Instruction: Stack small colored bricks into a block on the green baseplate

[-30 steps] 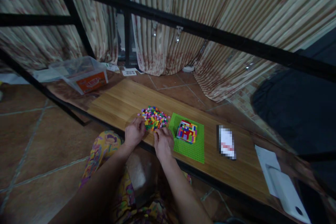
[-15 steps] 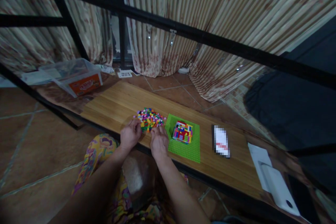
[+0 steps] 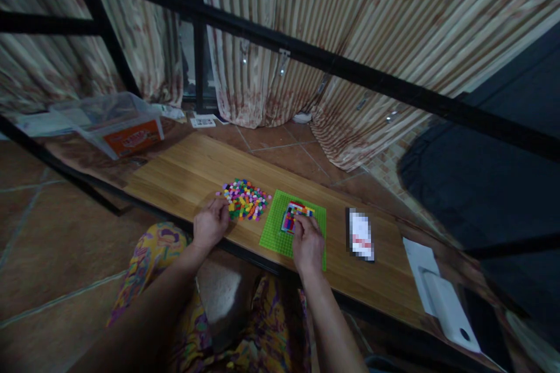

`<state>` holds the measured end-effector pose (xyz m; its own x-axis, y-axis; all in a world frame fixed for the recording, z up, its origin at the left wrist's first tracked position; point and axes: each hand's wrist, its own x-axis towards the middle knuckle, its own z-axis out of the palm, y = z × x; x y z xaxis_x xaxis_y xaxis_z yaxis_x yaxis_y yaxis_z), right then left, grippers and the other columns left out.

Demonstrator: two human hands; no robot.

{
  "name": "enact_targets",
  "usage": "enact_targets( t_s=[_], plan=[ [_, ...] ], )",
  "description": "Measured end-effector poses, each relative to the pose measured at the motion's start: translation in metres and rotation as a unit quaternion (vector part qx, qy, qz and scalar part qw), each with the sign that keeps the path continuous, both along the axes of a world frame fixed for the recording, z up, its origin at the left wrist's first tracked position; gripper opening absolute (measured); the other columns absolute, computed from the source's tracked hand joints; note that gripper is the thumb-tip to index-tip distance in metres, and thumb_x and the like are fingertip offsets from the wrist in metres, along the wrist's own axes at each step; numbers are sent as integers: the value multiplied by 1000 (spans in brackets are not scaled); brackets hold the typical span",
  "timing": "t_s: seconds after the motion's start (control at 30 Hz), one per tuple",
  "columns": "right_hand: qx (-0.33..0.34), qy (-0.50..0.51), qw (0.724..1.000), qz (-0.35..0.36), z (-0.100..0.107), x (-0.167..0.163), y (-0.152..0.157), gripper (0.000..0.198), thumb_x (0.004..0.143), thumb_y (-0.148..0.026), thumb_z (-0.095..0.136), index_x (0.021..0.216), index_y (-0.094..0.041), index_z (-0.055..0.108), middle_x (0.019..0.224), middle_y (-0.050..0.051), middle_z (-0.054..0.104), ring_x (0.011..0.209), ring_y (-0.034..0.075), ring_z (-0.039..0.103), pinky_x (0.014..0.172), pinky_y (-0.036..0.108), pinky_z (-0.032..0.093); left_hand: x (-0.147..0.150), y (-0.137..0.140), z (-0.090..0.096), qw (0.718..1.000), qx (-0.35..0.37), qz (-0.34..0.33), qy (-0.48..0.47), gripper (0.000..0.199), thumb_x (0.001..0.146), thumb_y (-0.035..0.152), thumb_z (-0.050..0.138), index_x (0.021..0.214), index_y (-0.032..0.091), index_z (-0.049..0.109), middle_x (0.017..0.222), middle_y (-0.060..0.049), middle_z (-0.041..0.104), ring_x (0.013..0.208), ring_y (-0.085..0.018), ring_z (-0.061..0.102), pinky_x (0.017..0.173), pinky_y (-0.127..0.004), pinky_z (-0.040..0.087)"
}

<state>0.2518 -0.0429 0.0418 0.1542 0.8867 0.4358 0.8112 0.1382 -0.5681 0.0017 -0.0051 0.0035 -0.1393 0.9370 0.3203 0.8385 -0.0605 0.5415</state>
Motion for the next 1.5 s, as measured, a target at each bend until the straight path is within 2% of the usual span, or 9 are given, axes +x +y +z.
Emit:
enact_targets(
  t_s=[0.23, 0.4, 0.77, 1.33, 1.5],
  plan=[
    [-2, -38, 999, 3, -5, 2, 10, 33, 91, -31, 42, 95, -18, 73, 96, 10, 66, 88, 22, 61, 84, 37, 48, 0, 1, 0, 1000, -5, 4, 6, 23, 91, 26, 43, 98, 20, 64, 99, -7, 69, 85, -20, 66, 68, -28, 44],
    [2, -51, 999, -1, -7, 3, 11, 33, 90, -28, 42, 96, -17, 73, 98, 11, 66, 91, 23, 60, 87, 39, 47, 0, 0, 5, 1000, -9, -1, 3, 22, 91, 25, 44, 97, 19, 64, 99, -7, 69, 87, -20, 65, 71, -28, 45],
    [19, -43, 999, -24, -13, 6, 8, 29, 88, -28, 46, 99, -17, 70, 98, 10, 65, 88, 22, 60, 83, 38, 49, 1, -1, 5, 1000, -12, 0, 9, 20, 90, 24, 45, 97, 20, 64, 97, -7, 69, 88, -20, 65, 70, -27, 45],
    [51, -26, 998, -3, -26, 6, 3, 34, 92, -28, 41, 97, -16, 73, 103, 11, 61, 96, 22, 58, 90, 40, 49, 0, 0, 1, 1000, -7, 3, 8, 22, 92, 26, 44, 98, 20, 64, 99, -6, 69, 88, -19, 66, 73, -26, 46],
    [47, -30, 998, 7, -22, 8, 3, 34, 91, -29, 42, 94, -17, 73, 97, 10, 63, 89, 20, 59, 85, 38, 50, 0, 0, 1, 1000, -16, 4, 7, 22, 90, 24, 45, 100, 19, 65, 98, -7, 70, 87, -20, 66, 74, -27, 47]
  ],
)
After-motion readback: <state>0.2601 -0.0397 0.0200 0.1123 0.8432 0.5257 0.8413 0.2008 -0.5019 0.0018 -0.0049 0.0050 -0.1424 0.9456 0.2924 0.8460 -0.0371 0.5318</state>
